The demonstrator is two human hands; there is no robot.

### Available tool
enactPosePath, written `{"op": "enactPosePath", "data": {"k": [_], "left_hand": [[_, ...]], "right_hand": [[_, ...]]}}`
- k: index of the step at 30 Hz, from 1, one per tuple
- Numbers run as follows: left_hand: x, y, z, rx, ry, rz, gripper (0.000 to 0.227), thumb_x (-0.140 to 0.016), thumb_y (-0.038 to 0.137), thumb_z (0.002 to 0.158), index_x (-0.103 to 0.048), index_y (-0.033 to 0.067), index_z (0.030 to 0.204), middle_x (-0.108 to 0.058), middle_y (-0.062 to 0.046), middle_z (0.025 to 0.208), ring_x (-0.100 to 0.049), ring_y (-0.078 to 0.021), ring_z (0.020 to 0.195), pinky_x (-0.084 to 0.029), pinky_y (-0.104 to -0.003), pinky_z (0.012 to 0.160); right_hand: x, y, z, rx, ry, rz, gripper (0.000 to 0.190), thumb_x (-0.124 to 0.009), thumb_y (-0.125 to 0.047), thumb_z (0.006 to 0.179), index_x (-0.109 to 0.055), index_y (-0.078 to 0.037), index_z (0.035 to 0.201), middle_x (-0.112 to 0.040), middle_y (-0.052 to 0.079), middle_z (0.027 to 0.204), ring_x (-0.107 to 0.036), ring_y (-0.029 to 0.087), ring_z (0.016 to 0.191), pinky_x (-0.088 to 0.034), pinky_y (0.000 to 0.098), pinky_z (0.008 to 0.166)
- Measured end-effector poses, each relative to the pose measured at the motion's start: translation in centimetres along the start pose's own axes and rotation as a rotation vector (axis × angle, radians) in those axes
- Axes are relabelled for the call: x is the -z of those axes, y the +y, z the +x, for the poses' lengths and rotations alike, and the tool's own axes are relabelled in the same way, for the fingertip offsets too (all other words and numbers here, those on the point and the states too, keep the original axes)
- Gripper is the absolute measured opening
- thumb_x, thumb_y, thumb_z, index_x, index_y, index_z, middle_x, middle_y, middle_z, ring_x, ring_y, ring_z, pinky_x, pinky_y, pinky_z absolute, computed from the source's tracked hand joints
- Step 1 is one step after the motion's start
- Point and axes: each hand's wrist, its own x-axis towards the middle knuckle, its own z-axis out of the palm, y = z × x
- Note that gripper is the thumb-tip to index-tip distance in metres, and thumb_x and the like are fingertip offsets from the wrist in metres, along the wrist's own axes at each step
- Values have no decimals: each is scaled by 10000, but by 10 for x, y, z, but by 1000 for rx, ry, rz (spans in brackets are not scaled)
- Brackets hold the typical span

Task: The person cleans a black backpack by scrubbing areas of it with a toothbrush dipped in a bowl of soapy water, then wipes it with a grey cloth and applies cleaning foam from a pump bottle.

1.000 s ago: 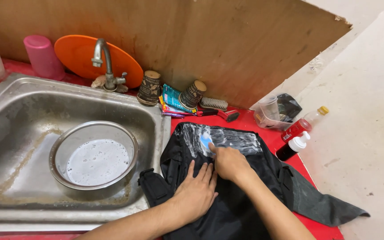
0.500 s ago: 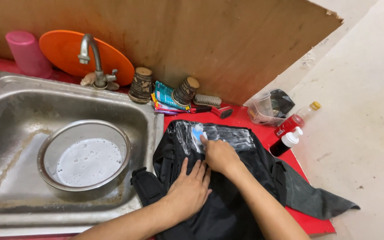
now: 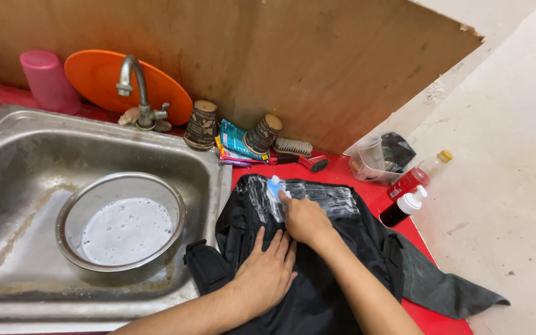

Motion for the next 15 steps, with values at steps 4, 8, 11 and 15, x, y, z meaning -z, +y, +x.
{"op": "enactPosePath", "data": {"k": [4,8,11,15], "left_hand": [[0,-2,1,-7,50,-21,685,-459,440,1014,-457,-55,1488,-468,-300,1502,-394,-412,1432,-228,-705,1151],[1,-3,1,-10,36,-13,669,-446,443,1020,-474,-39,1484,-469,-289,1515,-409,-418,1425,-227,-711,1147],[-2,1,2,5,30,-13,672,-439,446,1023,-461,-35,1491,-460,-282,1520,-395,-418,1433,-219,-715,1150],[-3,-2,2,3,67,0,690,-455,445,1013,-455,-45,1499,-488,-282,1489,-384,-408,1441,-238,-702,1148]], "right_hand": [[-4,3,0,0,49,-23,743,-414,-61,909,-324,-235,1625,-716,250,953,-674,506,898,-535,615,751],[-2,21,-51,85,-40,-32,563,-371,-248,1037,-342,-263,1599,-725,236,973,-651,518,924,-488,618,754],[1,15,-40,71,-52,-35,572,-370,-264,1037,-339,-282,1608,-715,242,1003,-645,520,940,-493,618,751],[0,-12,9,-12,13,-30,782,-389,-27,911,-239,-207,1657,-707,242,1045,-649,499,1004,-525,593,862]]}}
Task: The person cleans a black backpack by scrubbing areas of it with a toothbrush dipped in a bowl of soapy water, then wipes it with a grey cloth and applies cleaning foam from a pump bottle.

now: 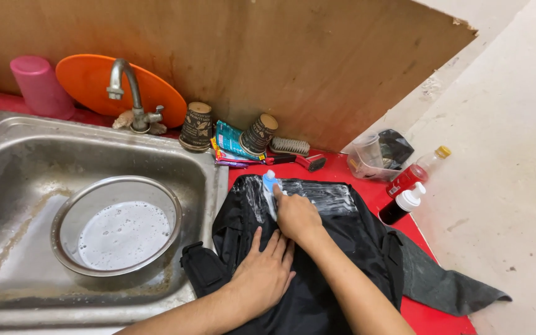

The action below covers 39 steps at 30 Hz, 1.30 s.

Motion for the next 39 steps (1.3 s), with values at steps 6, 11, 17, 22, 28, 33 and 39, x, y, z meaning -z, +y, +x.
{"op": "enactPosePath", "data": {"k": [6,11,17,22,28,33,39], "left_hand": [[6,-1,-1,-9,-53,-53,672,-439,432,1030,-436,-41,1508,-461,-280,1519,-385,-420,1436,-198,-713,1161],[3,1,-3,-12,-78,-18,669,-403,439,1040,-439,-42,1503,-442,-297,1529,-372,-431,1443,-207,-723,1150],[5,-1,-3,-10,-27,-18,676,-442,441,1025,-455,-43,1496,-471,-293,1509,-404,-411,1430,-225,-704,1154],[4,-1,1,-5,0,-10,657,-431,432,1029,-466,-35,1490,-466,-297,1515,-407,-421,1427,-226,-718,1142],[3,0,0,-19,-87,-29,653,-385,417,1054,-422,-46,1513,-421,-307,1541,-369,-433,1441,-202,-718,1150],[3,-1,1,-13,-39,-26,656,-429,429,1032,-452,-32,1498,-443,-292,1535,-388,-422,1436,-211,-715,1153],[-1,2,1,-6,-97,-23,660,-386,428,1051,-414,-40,1516,-411,-296,1553,-353,-435,1452,-194,-729,1150]], "right_hand": [[7,23,-68,102,-96,-91,707,-489,-205,968,-256,-251,1634,-713,211,1010,-650,517,954,-523,619,744],[3,18,-32,39,-56,-59,646,-438,-226,987,-312,-276,1619,-706,234,1051,-656,517,966,-516,618,774],[0,26,-26,-11,-8,37,664,-388,-162,961,-322,-253,1616,-694,262,1108,-646,517,1032,-514,612,858],[1,45,-70,-6,-49,-104,561,-344,-294,1049,-320,-348,1607,-741,172,990,-669,498,946,-513,634,754],[-24,46,8,18,127,-107,640,-407,-107,940,-352,-167,1575,-724,240,955,-692,515,845,-537,635,692],[-2,55,-70,5,0,3,560,-330,-272,1045,-326,-287,1605,-727,232,980,-650,555,909,-491,643,728],[-12,62,-25,94,63,9,541,-372,-257,1042,-379,-212,1581,-724,256,956,-642,531,889,-476,639,724]]}}
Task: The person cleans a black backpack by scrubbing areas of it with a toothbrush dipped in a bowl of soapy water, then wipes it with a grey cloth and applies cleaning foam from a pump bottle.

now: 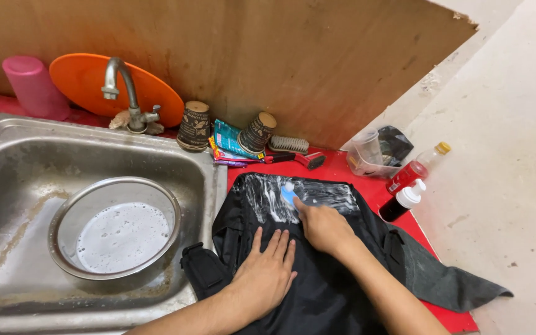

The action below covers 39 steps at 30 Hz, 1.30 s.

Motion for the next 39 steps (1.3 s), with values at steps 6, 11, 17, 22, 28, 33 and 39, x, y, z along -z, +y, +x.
{"op": "enactPosePath", "data": {"k": [6,11,17,22,28,33,39], "left_hand": [[1,-1,-3,-7,52,-2,657,-412,425,1040,-451,-44,1498,-443,-306,1530,-396,-423,1429,-219,-712,1148],[3,-3,4,-20,23,-32,666,-415,425,1043,-432,-54,1504,-421,-314,1539,-368,-452,1435,-209,-737,1133],[1,-1,1,6,19,-17,666,-403,425,1047,-434,-61,1502,-440,-313,1521,-370,-447,1438,-201,-725,1147],[4,-2,0,1,-23,-56,663,-388,419,1052,-421,-61,1508,-402,-310,1553,-333,-446,1463,-174,-729,1155],[0,-1,2,25,29,-7,681,-414,430,1029,-427,-54,1508,-428,-316,1531,-345,-441,1462,-184,-738,1150],[-1,0,0,28,70,-3,697,-443,448,1016,-457,-64,1489,-463,-327,1495,-350,-438,1458,-205,-725,1148],[2,2,0,37,121,14,644,-521,444,969,-563,-18,1416,-523,-302,1447,-413,-414,1417,-243,-717,1149]], "right_hand": [[-18,-3,21,73,61,-57,545,-400,-202,1020,-401,-150,1563,-735,252,885,-673,510,827,-477,630,734],[17,-17,-46,-37,-102,14,561,-390,-277,1030,-380,-315,1590,-705,284,1036,-628,567,976,-485,632,807],[-11,-22,35,26,33,76,565,-413,-241,1021,-401,-241,1585,-711,290,994,-627,551,925,-479,612,812],[10,-30,-26,84,-52,82,561,-413,-227,1029,-379,-225,1588,-738,247,965,-645,515,922,-486,564,793],[10,-45,29,80,-110,49,569,-434,-228,1021,-404,-259,1589,-713,293,1009,-627,520,984,-475,562,818],[5,-51,44,69,-48,89,561,-433,-229,1025,-393,-216,1585,-694,314,1100,-615,545,1056,-469,605,892],[26,-47,-16,81,-198,77,555,-397,-274,1022,-432,-269,1575,-681,290,1192,-598,522,1153,-474,549,949]]}}
